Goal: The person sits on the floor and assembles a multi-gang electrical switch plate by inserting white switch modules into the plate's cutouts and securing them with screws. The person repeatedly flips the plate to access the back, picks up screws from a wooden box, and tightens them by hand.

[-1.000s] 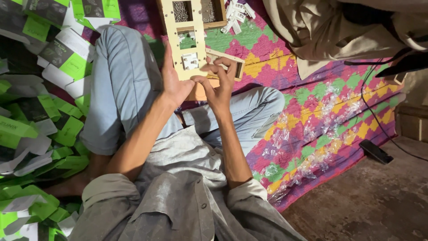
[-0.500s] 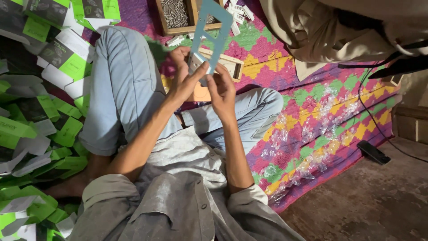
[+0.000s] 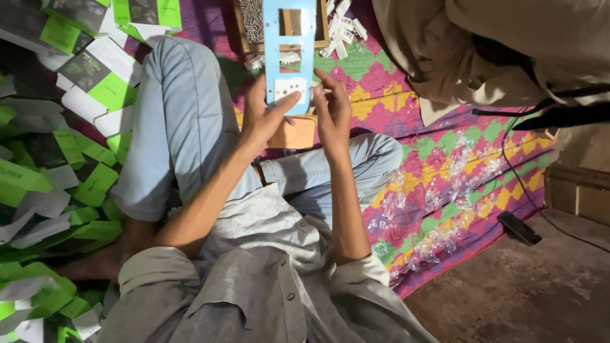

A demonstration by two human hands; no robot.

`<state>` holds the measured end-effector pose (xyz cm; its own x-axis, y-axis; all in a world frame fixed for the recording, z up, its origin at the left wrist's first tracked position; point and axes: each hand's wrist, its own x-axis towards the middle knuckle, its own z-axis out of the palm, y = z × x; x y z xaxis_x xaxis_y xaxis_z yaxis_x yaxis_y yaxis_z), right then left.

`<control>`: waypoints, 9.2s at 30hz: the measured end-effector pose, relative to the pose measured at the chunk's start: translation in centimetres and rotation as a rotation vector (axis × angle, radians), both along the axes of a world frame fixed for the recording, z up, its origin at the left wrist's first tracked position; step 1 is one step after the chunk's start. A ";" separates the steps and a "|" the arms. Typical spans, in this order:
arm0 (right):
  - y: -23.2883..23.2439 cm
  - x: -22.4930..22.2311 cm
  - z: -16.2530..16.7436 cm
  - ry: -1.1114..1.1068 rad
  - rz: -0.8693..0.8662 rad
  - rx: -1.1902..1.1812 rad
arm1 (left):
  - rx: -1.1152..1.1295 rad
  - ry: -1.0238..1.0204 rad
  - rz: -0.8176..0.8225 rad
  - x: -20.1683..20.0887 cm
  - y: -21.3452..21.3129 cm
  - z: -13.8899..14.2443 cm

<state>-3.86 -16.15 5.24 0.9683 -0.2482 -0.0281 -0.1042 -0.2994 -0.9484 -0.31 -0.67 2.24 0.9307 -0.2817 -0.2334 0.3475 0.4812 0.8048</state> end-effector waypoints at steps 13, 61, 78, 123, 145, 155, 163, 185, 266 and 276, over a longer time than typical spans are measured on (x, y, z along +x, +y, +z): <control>5.3 17.4 -2.7 0.125 0.504 -0.986 | 0.010 0.007 0.300 1.3 2.4 0.4; 0.4 5.2 -2.6 0.094 -0.139 0.338 | 0.058 -0.077 0.166 1.0 1.8 -0.5; 1.0 2.7 -1.4 -0.045 -0.004 0.257 | 0.227 -0.354 0.137 0.9 1.8 0.6; -2.9 1.7 5.0 0.154 0.033 -0.284 | 1.075 -1.157 -0.208 -0.2 1.6 2.4; -3.4 15.5 -2.2 -0.129 0.316 -0.818 | 0.177 0.036 0.092 0.5 1.3 -3.2; -2.5 16.7 -3.4 0.025 0.310 -1.107 | -0.145 0.329 0.082 1.5 2.4 -2.0; -3.1 17.1 -4.0 0.040 0.366 -1.099 | -0.212 0.353 0.037 1.7 2.7 -1.8; 1.0 -2.4 -0.2 -0.112 -0.191 0.341 | -0.449 0.527 -0.198 -3.2 1.5 0.6; 1.0 -4.0 1.6 -0.178 -0.024 -0.298 | -0.356 0.542 -0.315 -5.0 1.2 0.4; 1.8 -4.3 2.3 -0.164 -0.003 -0.350 | -0.449 0.544 -0.309 -5.2 1.3 -0.3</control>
<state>-8.17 -14.34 7.52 0.9522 -0.2178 0.2142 0.0393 -0.6081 -0.7929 -5.49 0.62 1.96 0.5811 -0.6860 -0.4378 0.8102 0.5383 0.2320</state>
